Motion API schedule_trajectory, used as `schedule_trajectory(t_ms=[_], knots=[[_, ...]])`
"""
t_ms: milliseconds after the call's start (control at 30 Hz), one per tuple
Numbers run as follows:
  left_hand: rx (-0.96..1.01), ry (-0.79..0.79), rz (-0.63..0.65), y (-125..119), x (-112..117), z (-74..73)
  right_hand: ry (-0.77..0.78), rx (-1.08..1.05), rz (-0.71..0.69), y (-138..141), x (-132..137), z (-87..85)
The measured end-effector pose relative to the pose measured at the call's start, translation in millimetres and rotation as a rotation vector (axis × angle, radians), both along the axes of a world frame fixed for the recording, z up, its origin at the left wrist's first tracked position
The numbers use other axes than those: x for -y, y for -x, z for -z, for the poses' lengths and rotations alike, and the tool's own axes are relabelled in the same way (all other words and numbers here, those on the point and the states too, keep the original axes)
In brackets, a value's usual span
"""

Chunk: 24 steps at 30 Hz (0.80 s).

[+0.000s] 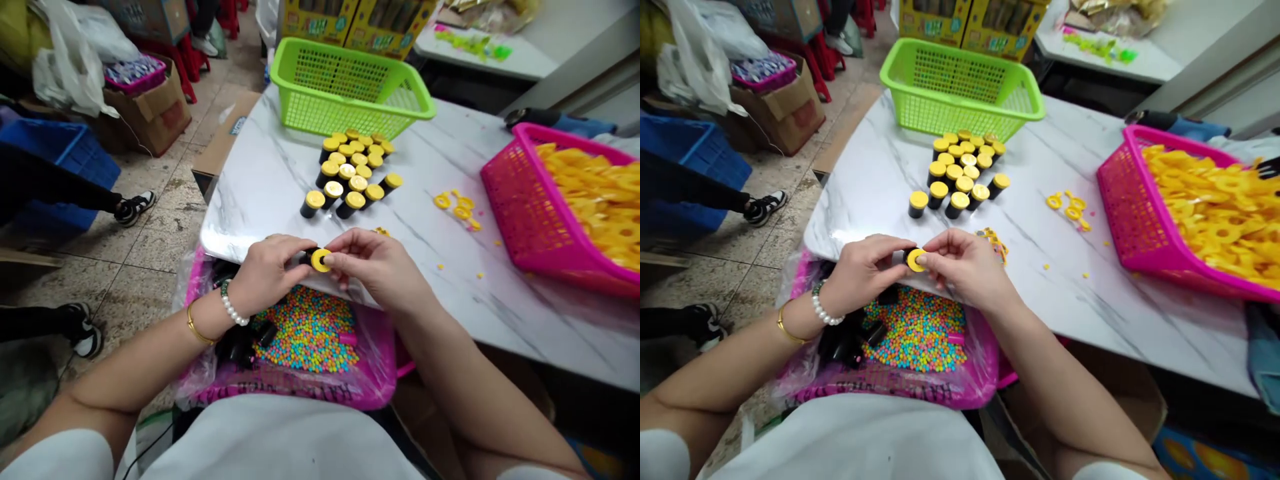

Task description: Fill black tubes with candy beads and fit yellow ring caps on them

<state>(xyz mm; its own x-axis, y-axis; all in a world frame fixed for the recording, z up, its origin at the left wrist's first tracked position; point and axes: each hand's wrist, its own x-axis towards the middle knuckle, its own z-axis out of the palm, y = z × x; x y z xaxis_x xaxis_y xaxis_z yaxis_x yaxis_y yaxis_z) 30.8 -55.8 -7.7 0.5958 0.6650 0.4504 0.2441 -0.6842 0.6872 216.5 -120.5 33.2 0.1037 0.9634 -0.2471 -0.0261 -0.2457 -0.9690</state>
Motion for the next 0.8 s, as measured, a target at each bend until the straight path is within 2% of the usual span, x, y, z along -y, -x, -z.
schedule_trajectory(t_ms=[100,233,300,433,500,633,800], knots=[[0.012,0.025,0.013,0,0,1.5,0.037,0.04,-0.026,0,-14,5.2],[-0.025,0.071,0.034,2,0,-7.4,0.087,0.017,-0.046,0,-17,5.4],[-0.049,0.19,0.055,2,0,-15.4,0.124,-0.012,-0.071,0,-17,4.1],[-0.145,0.575,0.09,-2,-1,-30.7,0.193,-0.064,-0.103,3,-16,3.4],[-0.164,0.653,0.063,-6,-2,-34.2,0.193,-0.074,-0.11,4,-15,5.3],[-0.15,0.613,0.018,-9,-1,-32.0,0.097,-0.097,-0.074,5,-11,12.0],[-0.134,0.443,0.042,-2,8,-21.4,0.051,-0.139,-0.079,4,-6,17.4]])
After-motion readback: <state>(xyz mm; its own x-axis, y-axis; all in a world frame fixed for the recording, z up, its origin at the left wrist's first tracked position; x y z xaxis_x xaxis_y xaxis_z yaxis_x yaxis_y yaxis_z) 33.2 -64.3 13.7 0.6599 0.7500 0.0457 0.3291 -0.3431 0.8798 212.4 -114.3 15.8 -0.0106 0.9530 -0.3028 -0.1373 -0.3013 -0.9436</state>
